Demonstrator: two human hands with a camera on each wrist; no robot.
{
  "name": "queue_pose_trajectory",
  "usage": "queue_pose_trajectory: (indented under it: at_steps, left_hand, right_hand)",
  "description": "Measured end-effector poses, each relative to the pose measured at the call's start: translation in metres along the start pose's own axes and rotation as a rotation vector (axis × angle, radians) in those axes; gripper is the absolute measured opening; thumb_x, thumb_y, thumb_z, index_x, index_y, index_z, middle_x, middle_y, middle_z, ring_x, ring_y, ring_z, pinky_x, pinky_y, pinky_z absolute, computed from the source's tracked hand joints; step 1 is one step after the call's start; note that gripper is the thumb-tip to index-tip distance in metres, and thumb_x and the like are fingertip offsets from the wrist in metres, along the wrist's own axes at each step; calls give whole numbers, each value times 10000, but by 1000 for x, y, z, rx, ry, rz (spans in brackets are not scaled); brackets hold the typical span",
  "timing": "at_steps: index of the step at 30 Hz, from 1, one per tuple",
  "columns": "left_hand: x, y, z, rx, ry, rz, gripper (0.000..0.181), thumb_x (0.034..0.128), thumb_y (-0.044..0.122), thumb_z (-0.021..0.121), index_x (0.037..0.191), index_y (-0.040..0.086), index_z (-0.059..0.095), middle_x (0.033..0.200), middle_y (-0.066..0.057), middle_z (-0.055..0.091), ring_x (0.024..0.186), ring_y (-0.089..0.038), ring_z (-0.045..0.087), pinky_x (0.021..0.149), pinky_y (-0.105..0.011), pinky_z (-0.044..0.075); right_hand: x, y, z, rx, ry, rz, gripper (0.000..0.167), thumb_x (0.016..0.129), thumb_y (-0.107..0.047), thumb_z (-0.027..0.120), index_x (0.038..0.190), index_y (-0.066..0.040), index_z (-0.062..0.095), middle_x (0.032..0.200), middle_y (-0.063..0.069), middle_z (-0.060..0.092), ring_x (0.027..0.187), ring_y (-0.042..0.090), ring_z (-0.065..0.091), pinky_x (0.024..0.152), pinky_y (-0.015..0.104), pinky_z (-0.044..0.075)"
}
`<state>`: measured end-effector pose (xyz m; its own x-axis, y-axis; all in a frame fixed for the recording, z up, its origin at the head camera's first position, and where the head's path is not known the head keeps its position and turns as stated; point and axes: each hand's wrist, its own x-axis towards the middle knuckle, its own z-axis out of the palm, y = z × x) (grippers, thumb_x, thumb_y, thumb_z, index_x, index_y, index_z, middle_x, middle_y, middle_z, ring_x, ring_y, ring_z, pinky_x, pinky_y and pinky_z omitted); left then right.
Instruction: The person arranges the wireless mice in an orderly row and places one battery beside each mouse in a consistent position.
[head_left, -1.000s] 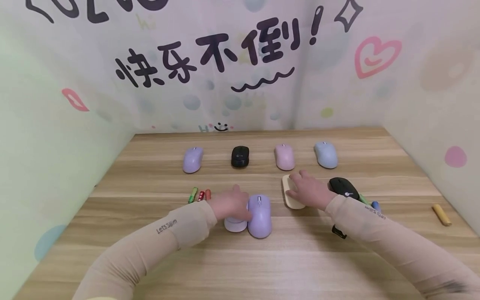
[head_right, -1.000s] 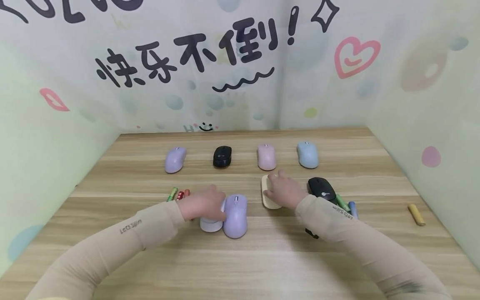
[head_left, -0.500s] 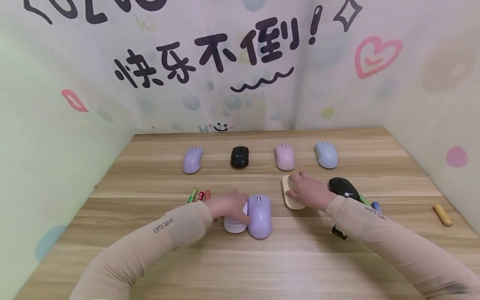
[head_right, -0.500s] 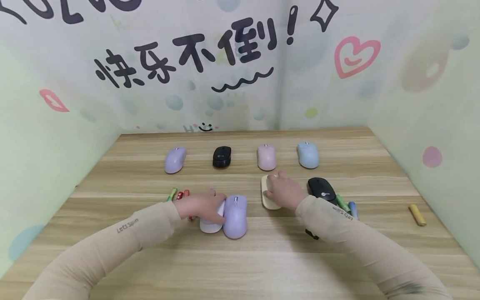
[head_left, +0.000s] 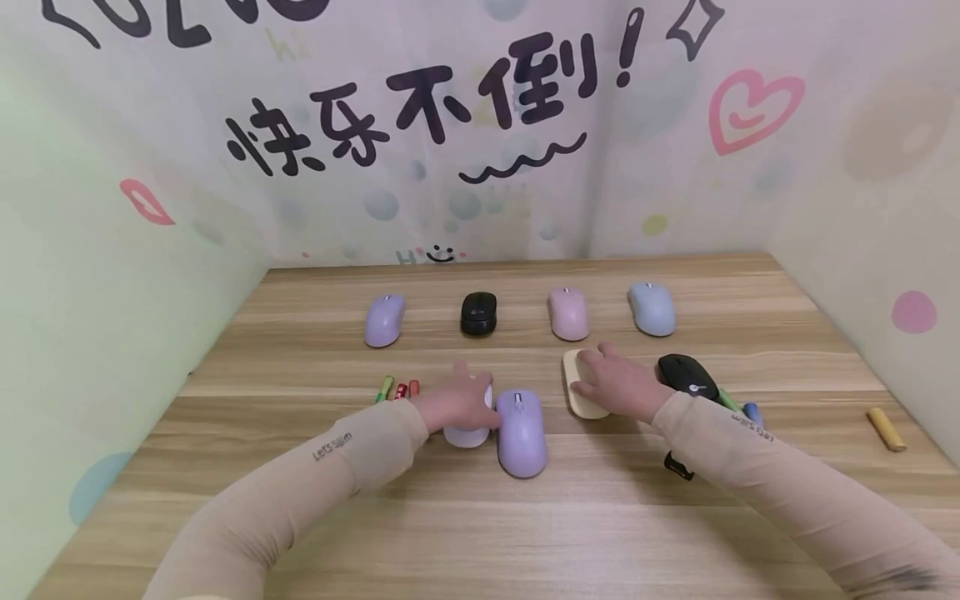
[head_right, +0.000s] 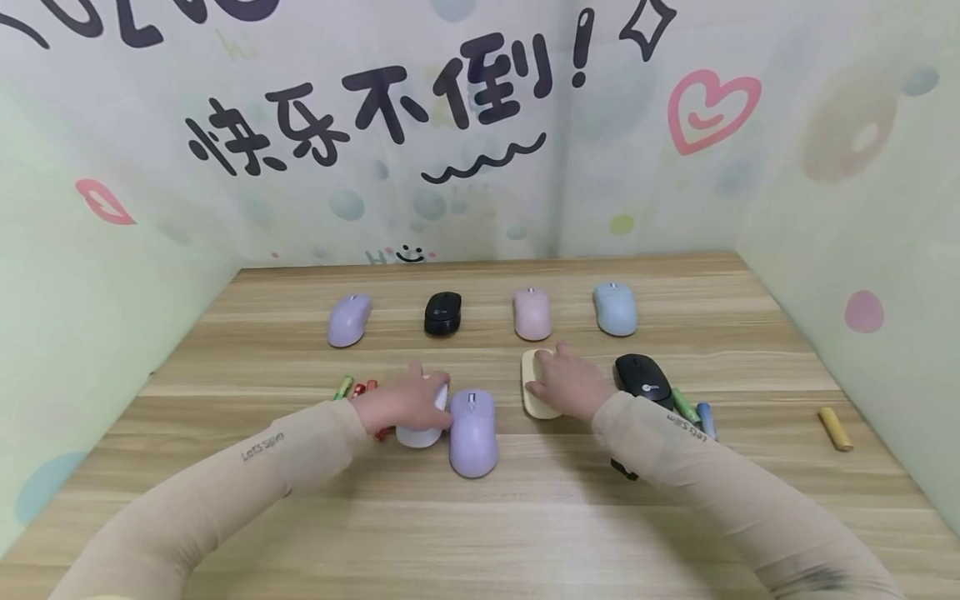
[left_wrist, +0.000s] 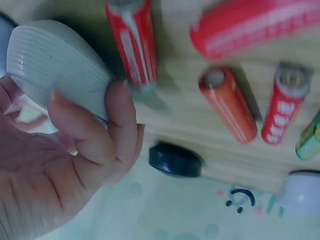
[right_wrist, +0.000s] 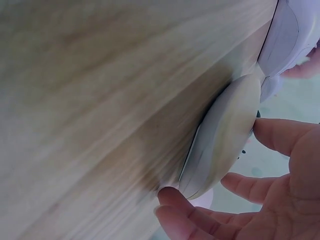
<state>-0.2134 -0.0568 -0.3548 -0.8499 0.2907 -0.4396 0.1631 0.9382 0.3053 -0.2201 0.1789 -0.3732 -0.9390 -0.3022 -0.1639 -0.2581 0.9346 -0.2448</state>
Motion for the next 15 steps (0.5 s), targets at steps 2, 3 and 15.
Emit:
queue_pose_trajectory:
  at_steps: [2,3,15]
  left_hand:
    - [8,-2,-5,23,21,9,693,792,342,614,1393,108,360,1331,-237,305,993,-292,496,795,-394,480]
    - [12,-3,-8,26,28,8,702,793,353,607,1401,116,350,1346,-237,309,1025,-295,484,821,-399,468]
    - [53,-9,-19,-31,38,5,687,813,393,560,1422,172,331,1418,-267,189,1164,-346,390,931,-454,391]
  right_hand:
    - [0,0,0,3,-4,6,577,910,-349,521,1341,10,388,1329,360,314,810,364,596,670,451,499]
    - [0,-1,-1,5,-5,7,576,910,-349,521,1341,8,388,1330,357,314,825,370,595,676,455,499]
    - [-4,-5,0,14,27,-29,547,897,-308,550,1310,24,417,1300,363,343,872,389,595,707,455,501]
